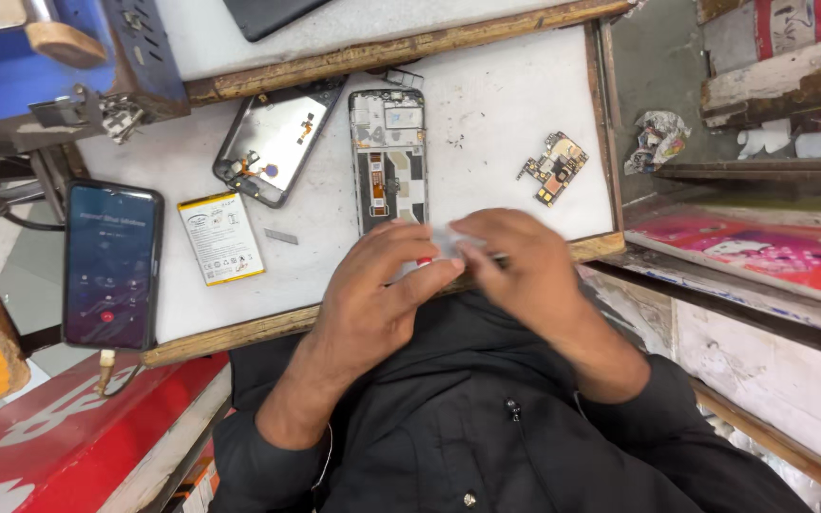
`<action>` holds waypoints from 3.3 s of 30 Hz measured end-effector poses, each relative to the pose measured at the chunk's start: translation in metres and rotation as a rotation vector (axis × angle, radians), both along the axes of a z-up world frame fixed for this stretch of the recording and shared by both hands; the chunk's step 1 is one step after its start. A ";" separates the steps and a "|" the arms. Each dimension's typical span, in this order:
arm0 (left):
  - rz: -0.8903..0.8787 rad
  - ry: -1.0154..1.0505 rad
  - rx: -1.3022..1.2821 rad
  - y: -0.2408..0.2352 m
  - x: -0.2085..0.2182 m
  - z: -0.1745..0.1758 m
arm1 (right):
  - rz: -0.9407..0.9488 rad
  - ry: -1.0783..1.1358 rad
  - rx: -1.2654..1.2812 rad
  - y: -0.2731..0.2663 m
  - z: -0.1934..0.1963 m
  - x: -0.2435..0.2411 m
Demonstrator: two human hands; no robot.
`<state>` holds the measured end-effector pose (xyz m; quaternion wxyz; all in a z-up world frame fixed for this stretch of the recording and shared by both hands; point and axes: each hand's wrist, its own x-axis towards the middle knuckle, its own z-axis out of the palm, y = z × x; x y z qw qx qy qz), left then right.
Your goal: The person disassembles a smartphone, removes the motherboard, cleans it with a cotton swab, and reinserts it into the phone chassis. They also use a screwdriver to remove screws and handle the battery and screen assembly.
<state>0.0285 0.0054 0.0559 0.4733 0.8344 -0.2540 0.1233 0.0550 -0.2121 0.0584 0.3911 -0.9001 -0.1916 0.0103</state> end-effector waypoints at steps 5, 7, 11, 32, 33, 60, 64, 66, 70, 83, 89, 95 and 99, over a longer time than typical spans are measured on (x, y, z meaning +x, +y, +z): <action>0.051 -0.079 -0.012 -0.002 -0.003 0.000 | 0.080 -0.034 -0.144 0.015 -0.008 -0.004; 0.025 -0.019 0.017 -0.002 -0.003 0.001 | 0.069 -0.048 -0.137 0.015 -0.009 -0.003; 0.049 -0.044 0.070 -0.004 -0.001 0.002 | 0.077 -0.049 -0.161 0.014 -0.011 -0.003; 0.480 0.288 0.196 0.048 -0.033 -0.005 | 0.063 -0.031 -0.113 0.000 0.012 0.007; 0.447 0.282 0.243 0.041 -0.032 -0.006 | 0.085 -0.030 -0.143 0.006 0.012 0.006; 0.687 0.258 0.236 0.091 -0.034 0.005 | -0.040 -0.042 -0.485 -0.061 0.025 0.048; 0.765 0.314 0.271 0.099 -0.031 0.009 | -0.155 0.059 -0.444 -0.058 0.022 0.046; 0.762 0.311 0.280 0.101 -0.030 0.010 | -0.208 0.034 -0.384 -0.061 0.018 0.046; 0.718 0.288 0.299 0.097 -0.022 0.013 | -0.297 0.098 -0.201 -0.077 0.003 0.048; 0.811 0.234 0.309 0.117 -0.029 0.030 | -0.411 0.231 0.201 -0.079 -0.015 0.065; 0.731 0.230 0.314 0.105 -0.018 0.048 | -0.381 -0.219 0.037 -0.072 -0.029 0.056; 0.531 0.110 0.353 0.072 0.047 0.075 | -0.377 -0.224 0.138 -0.068 -0.032 0.048; 0.464 0.053 0.376 0.057 0.104 0.081 | -0.414 -0.200 0.107 -0.072 -0.031 0.050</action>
